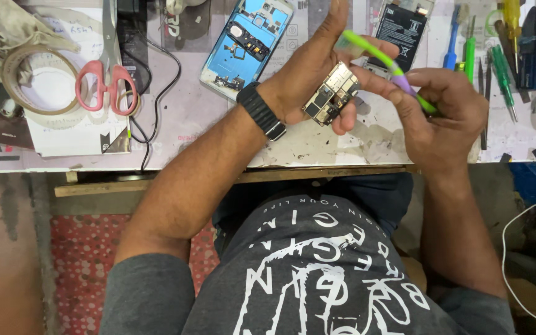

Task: The person holds a disassembled phone motherboard in one hand and scrubs it with a toothbrush, then sets it down and brushes the inside of the phone chassis. They then pick up the motherboard and align it back into the phone body.

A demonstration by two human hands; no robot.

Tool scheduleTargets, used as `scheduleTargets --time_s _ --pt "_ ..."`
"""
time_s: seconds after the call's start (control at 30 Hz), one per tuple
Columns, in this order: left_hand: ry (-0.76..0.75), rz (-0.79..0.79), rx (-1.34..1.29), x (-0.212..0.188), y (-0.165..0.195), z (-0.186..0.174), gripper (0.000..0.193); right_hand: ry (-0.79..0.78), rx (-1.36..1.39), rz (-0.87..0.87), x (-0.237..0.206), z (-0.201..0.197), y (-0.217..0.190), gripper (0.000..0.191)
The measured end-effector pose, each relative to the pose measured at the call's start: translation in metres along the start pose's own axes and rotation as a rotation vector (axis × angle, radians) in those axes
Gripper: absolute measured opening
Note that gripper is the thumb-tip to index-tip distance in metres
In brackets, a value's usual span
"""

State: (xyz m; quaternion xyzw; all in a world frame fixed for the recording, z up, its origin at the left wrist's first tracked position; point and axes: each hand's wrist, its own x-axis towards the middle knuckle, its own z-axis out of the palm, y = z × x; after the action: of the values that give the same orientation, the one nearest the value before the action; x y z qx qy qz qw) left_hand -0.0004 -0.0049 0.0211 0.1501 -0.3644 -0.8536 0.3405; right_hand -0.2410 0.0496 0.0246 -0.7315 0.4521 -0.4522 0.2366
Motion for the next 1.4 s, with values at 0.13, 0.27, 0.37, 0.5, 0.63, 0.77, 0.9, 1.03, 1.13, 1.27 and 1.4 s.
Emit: scheduleTargets --time_s 0.13,0.27,0.37,0.5,0.63,0.77,0.9,1.03,1.13,1.27,1.4 --pt "-0.006 0.002 0.033 0.001 -0.003 0.000 0.122 0.028 0.229 0.065 0.000 0.004 0.000 0.021" --pt "-0.037 -0.004 0.046 0.001 -0.005 0.000 0.124 0.014 0.184 0.029 -0.011 -0.004 0.006 0.022" --pt "-0.058 -0.017 0.019 0.001 -0.003 -0.001 0.122 -0.025 -0.048 -0.075 -0.020 -0.014 0.008 0.021" --pt "-0.029 -0.022 0.070 0.001 -0.004 0.000 0.121 -0.109 -0.226 -0.148 -0.024 -0.025 0.005 0.023" --pt "-0.024 -0.012 0.117 0.002 -0.005 0.001 0.121 -0.118 -0.458 -0.399 -0.012 -0.034 0.003 0.027" --pt "-0.026 -0.014 0.133 0.002 -0.004 0.002 0.122 -0.111 -0.442 -0.425 -0.009 -0.036 0.002 0.020" --pt "0.004 -0.040 0.130 0.001 -0.003 0.002 0.122 -0.148 -0.478 -0.420 -0.011 -0.033 0.002 0.017" --pt "-0.003 -0.023 0.096 0.000 -0.003 0.003 0.118 -0.118 -0.453 -0.388 -0.009 -0.037 0.005 0.015" --pt "0.000 -0.032 0.119 0.002 -0.004 0.003 0.117 -0.124 -0.462 -0.394 -0.010 -0.037 0.006 0.018" --pt "0.005 -0.030 0.128 0.002 -0.004 0.001 0.115 -0.095 -0.421 -0.384 -0.009 -0.037 0.007 0.016" --pt "0.006 -0.032 0.127 0.004 -0.006 0.000 0.115 -0.109 -0.462 -0.403 -0.011 -0.037 0.005 0.021"
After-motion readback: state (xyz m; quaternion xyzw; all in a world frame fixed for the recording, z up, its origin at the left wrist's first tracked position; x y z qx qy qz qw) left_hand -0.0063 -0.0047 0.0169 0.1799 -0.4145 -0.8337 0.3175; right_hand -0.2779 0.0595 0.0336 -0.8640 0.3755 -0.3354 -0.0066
